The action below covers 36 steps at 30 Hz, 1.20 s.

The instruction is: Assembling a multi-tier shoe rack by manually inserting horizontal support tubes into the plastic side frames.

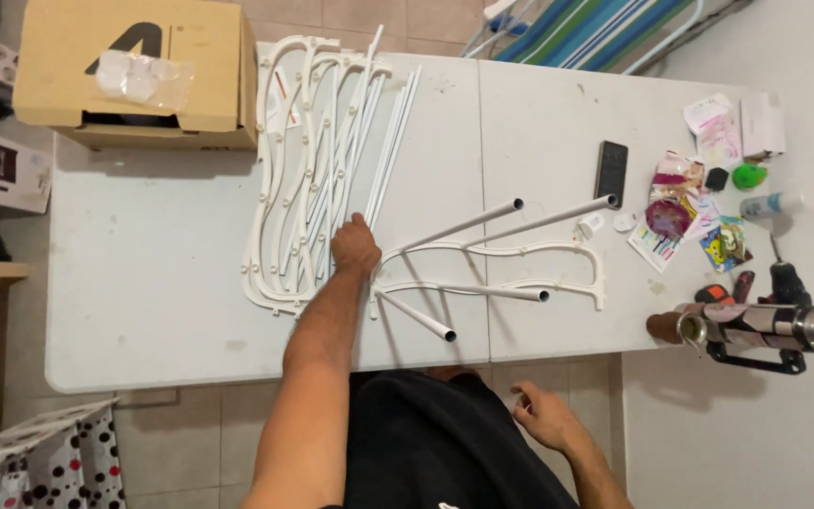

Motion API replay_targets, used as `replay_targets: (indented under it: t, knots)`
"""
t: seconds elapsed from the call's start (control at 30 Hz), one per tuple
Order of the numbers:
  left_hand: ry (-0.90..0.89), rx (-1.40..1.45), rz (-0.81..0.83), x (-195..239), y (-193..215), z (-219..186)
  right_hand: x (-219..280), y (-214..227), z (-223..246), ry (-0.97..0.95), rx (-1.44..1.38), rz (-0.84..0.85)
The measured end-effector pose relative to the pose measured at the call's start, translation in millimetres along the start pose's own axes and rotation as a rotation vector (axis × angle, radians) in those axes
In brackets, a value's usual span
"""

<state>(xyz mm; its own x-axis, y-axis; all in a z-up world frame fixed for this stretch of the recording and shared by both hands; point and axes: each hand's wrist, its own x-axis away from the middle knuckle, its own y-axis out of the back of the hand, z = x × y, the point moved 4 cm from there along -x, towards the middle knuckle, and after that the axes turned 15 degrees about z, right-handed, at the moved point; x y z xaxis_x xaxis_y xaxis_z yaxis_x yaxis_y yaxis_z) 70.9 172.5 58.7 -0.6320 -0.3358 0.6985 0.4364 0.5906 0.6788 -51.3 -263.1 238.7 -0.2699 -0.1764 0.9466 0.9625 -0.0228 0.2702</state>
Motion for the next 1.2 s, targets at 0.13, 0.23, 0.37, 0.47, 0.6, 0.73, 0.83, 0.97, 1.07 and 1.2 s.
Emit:
replay_targets:
  t: [0.13, 0.23, 0.37, 0.47, 0.6, 0.73, 0.83, 0.97, 1.07, 1.2]
  knots:
    - [0.045, 0.076, 0.129, 18, 5, -3, 4, -7, -1, 0.024, -0.008, 0.059]
    - [0.041, 0.17, 0.204, 34, 8, 3, 8, -3, 10, -0.028, -0.022, 0.121]
    - [0.022, 0.236, 0.196, 45, 8, 9, -2, 9, 19, 0.062, 0.034, 0.048]
    - [-0.033, 0.391, 0.233, 73, 29, 9, -3, 21, 32, 0.103, 0.076, 0.027]
    - [-0.166, 0.641, 0.2, 95, 31, 26, 4, 30, 48, 0.139, 0.098, 0.016]
    - [-0.221, 0.793, 0.131, 164, 43, 49, 8, 26, 55, 0.145, 0.058, 0.025]
    - [-0.443, 1.193, 0.045, 220, 62, 60, 1, 26, 60, 0.175, 0.035, 0.044]
    - [-0.656, 1.387, -0.114, 285, 90, 78, 17, 21, 90, 0.275, 0.024, 0.074]
    - [-0.925, 1.374, -0.286, 329, 119, 87, 54, 31, 129, 0.378, 0.051, 0.073]
    - [-1.29, 1.26, -0.397, 413, 158, 76, 129, 53, 178, 0.724, 0.142, 0.054]
